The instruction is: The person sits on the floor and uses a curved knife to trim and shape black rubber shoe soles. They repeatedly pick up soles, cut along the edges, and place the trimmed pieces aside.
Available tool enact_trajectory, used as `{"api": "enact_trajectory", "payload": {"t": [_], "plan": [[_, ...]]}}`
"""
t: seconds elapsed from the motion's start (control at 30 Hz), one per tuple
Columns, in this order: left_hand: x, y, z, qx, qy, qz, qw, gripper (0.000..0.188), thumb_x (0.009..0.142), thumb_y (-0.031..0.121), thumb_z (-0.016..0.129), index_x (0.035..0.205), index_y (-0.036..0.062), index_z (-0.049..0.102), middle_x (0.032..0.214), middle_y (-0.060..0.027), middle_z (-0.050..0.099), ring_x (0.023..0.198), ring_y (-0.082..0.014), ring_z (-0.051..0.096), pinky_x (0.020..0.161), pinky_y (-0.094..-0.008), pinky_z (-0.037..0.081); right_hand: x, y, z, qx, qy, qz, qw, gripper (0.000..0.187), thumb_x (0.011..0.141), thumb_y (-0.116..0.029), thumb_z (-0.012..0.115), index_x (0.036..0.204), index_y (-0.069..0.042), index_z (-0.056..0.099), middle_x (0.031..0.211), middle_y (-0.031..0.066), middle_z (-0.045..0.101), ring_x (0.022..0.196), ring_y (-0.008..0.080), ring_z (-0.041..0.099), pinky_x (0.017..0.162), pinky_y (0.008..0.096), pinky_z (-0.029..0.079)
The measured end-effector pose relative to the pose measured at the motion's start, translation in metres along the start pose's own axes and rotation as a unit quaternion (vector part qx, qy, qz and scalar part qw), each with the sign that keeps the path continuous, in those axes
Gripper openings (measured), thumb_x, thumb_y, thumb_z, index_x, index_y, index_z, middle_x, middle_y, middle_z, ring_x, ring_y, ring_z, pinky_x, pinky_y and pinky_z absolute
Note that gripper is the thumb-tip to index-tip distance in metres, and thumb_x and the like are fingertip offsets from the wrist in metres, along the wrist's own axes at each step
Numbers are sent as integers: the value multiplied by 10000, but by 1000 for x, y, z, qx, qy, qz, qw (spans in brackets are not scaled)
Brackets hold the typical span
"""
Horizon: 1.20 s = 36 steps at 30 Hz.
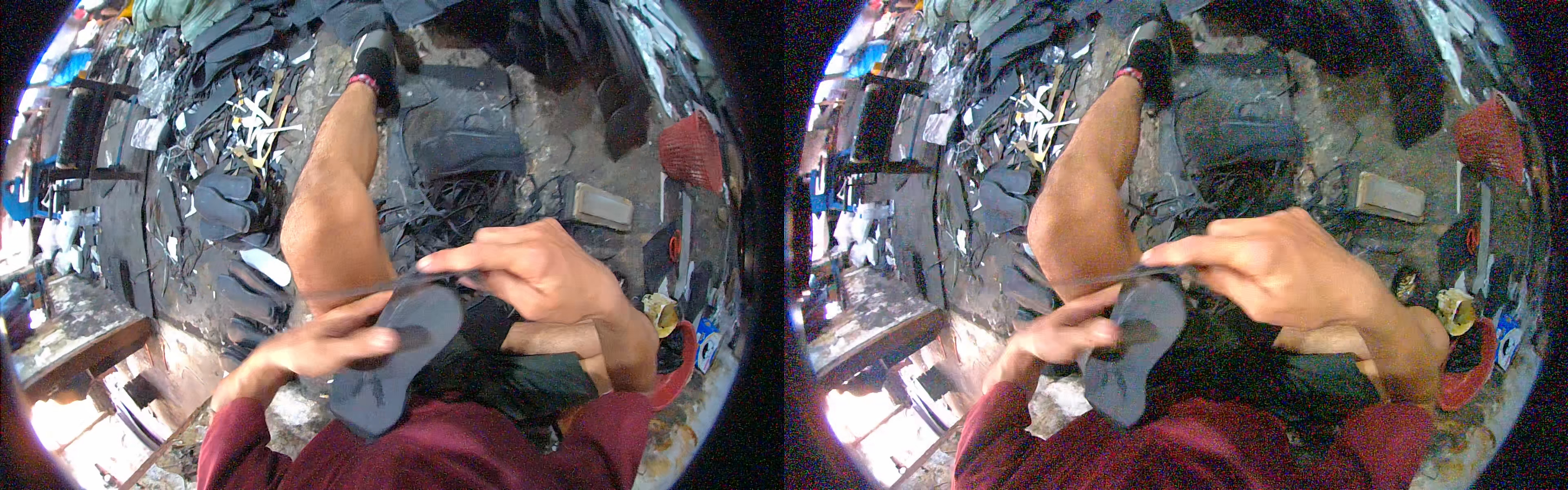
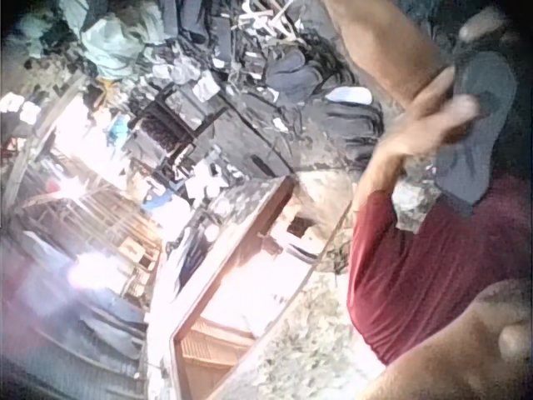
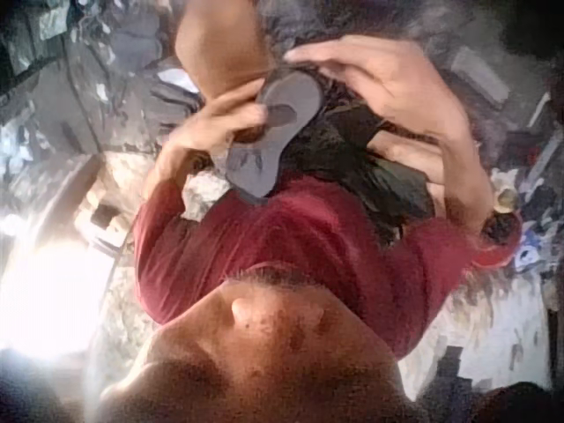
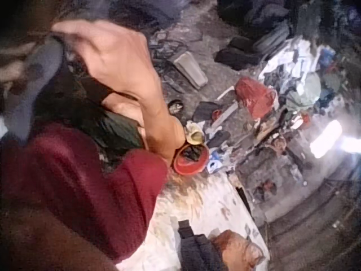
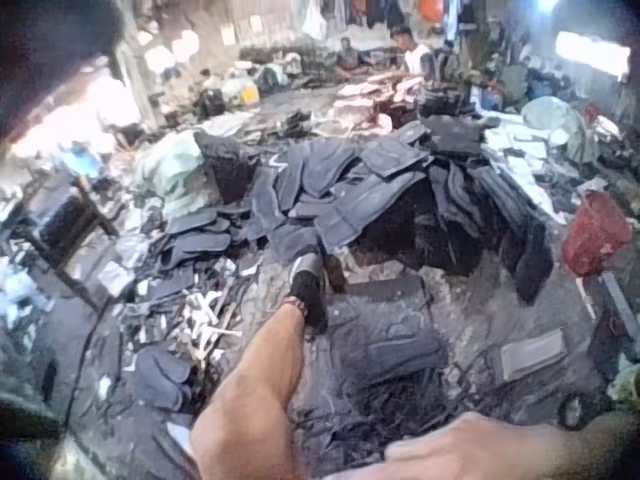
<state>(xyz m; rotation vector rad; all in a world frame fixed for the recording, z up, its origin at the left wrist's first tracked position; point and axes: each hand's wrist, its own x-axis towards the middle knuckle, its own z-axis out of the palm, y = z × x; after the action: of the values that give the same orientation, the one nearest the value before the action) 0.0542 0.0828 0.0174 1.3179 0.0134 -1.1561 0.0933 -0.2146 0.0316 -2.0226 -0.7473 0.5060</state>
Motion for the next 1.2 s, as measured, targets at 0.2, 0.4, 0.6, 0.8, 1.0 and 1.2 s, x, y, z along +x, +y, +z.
{"api": "enact_trajectory", "payload": {"t": [0.2, 0.4, 0.6, 0.8, 1.0, 1.2], "plan": [[19, -26, 54, -395, -42, 359, 844, 824, 841, 124, 699, 1531, 130, 248, 1422, -199, 470, 1365, -401, 406, 1123, -582, 323, -71, -38, 53, 73, 356, 29, 931, 520, 846, 80, 544, 1331, -85, 636, 761, 74, 563, 668, 184, 552, 637, 293, 463], [62, 38, 117, -365, 210, 296, 857, 502, 878, 80, 737, 1298, 63, 462, 1193, -86, 621, 1067, -205, 652, 864, -338, 572, -95, -59, 82, 439, 429, 77, 786, 463, 1062, -188, 459, 1492, -18, 431, 918, 37, 633, 763, 81, 533, 717, 238, 475], [64, 29, 128, -387, 210, 259, 860, 402, 903, 114, 703, 1243, 59, 497, 1145, -83, 641, 999, -206, 673, 827, -355, 588, -172, -15, 150, -44, 490, 98, 865, 380, 924, -57, 595, 1302, -31, 623, 840, 113, 616, 709, 239, 590, 664, 335, 500], [64, -22, 118, -280, 266, 190, 902, 412, 902, 250, 566, 1263, 55, 528, 1136, -89, 649, 1031, -249, 649, 926, -396, 531, -192, -25, 149, -45, 428, 161, 888, 417, 866, -64, 657, 1275, -144, 667, 805, 96, 606, 696, 287, 607, 640, 387, 500], [56, -34, 127, -300, 280, 186, 893, 454, 734, 20, 505, 1188, 11, 519, 1035, -101, 636, 934, -233, 645, 823, -383, 577, -132, -12, 136, -28, 379, 136, 915, 427, 864, 8, 629, 1276, -103, 656, 815, 119, 597, 704, 293, 608, 632, 386, 488], [46, -29, 119, -272, 249, 160, 916, 487, 736, 15, 524, 1221, -7, 489, 1076, -132, 634, 938, -246, 666, 843, -382, 589, -50, 1, 125, -42, 456, 98, 884, 487, 866, -88, 656, 1334, -221, 634, 793, 67, 557, 706, 272, 618, 632, 392, 515]]}}
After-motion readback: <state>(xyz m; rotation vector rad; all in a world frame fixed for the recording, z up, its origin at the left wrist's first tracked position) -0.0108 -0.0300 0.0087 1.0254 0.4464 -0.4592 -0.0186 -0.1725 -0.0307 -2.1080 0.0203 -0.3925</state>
